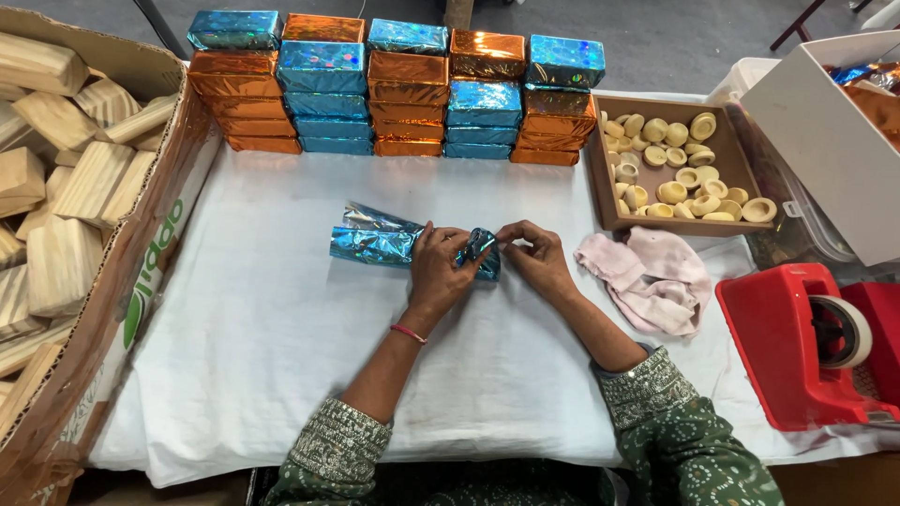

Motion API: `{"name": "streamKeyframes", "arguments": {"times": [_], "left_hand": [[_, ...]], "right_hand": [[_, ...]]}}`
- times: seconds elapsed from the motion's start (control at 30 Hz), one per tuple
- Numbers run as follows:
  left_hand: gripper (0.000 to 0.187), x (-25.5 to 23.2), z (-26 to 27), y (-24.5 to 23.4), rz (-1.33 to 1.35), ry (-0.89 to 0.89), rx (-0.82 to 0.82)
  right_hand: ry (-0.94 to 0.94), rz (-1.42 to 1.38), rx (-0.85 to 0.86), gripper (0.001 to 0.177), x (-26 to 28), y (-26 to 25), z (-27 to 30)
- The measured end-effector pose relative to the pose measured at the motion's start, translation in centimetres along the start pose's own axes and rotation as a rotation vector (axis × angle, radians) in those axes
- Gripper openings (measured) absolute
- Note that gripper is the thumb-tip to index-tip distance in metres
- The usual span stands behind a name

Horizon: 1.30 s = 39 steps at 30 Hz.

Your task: The person wraps a small wooden box with a sheet of shiny blue foil. They fold the foil around the box, tuck the edges, and smooth the surface to create a neat package.

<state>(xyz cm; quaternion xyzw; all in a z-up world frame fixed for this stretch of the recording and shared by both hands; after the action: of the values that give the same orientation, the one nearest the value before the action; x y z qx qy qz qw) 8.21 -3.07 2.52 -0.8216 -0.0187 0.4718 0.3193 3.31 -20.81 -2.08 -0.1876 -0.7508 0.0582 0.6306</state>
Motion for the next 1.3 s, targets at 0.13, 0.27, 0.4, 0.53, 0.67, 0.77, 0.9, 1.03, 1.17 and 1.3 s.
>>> {"name": "streamKeyframes", "arguments": {"times": [0.13,0.27,0.4,0.53,0.67,0.77,0.9,1.03,1.17,1.3], "left_hand": [[0.022,0.2,0.2,0.3,-0.012,0.018,-0.019],[0.022,0.0,0.0,0.3,-0.009,0.013,0.009],[0.026,0.0,0.0,0.3,-0.048,0.005,-0.01],[0.026,0.1,-0.1,0.3,-0.032,-0.023,-0.006],[0.024,0.2,-0.1,0.3,0.002,-0.043,0.023],[0.023,-0.1,-0.1,-0.1,0.026,-0.043,0.023],[0.023,-0.4,0.0,-0.5,0.051,-0.019,-0.028],[0.023,-0.2,0.0,-0.6,0.055,0.006,-0.088],[0.024,0.1,0.1,-0.7,0.085,-0.11,-0.072],[0.023,0.2,0.1,-0.7,0.053,-0.044,-0.136]], "right_hand": [[0.034,0.028,-0.026,0.016,0.3,-0.1,0.0],[0.053,0.029,-0.039,0.01,-0.1,-0.3,0.1],[-0.077,0.188,-0.028,0.009,1.9,-0.2,0.4],[0.033,-0.105,0.13,0.02,-0.5,0.2,-0.1],[0.073,-0.248,0.224,0.03,-1.9,0.7,-0.6],[0.093,-0.214,0.196,0.035,-2.3,0.9,-0.7],[0.07,-0.137,0.135,0.04,0.3,0.9,-1.0],[0.117,-0.238,0.04,0.035,-0.6,-0.3,-0.4],[0.03,0.02,-0.079,0.016,0.6,-2.2,0.5],[-0.206,0.053,0.044,0.008,2.8,-0.9,0.7]]}}
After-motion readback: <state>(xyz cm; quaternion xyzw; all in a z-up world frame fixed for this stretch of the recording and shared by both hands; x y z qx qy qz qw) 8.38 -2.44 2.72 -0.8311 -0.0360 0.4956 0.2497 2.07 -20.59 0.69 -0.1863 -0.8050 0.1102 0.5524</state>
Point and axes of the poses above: each hand's wrist, its own z-axis away from the middle knuckle, its own y-axis out of the palm, x = y × z, the point moved 9 cm from there along -z, towards the middle knuckle, and after that the axes turned 2 degrees about x, right-handed, at the moved point
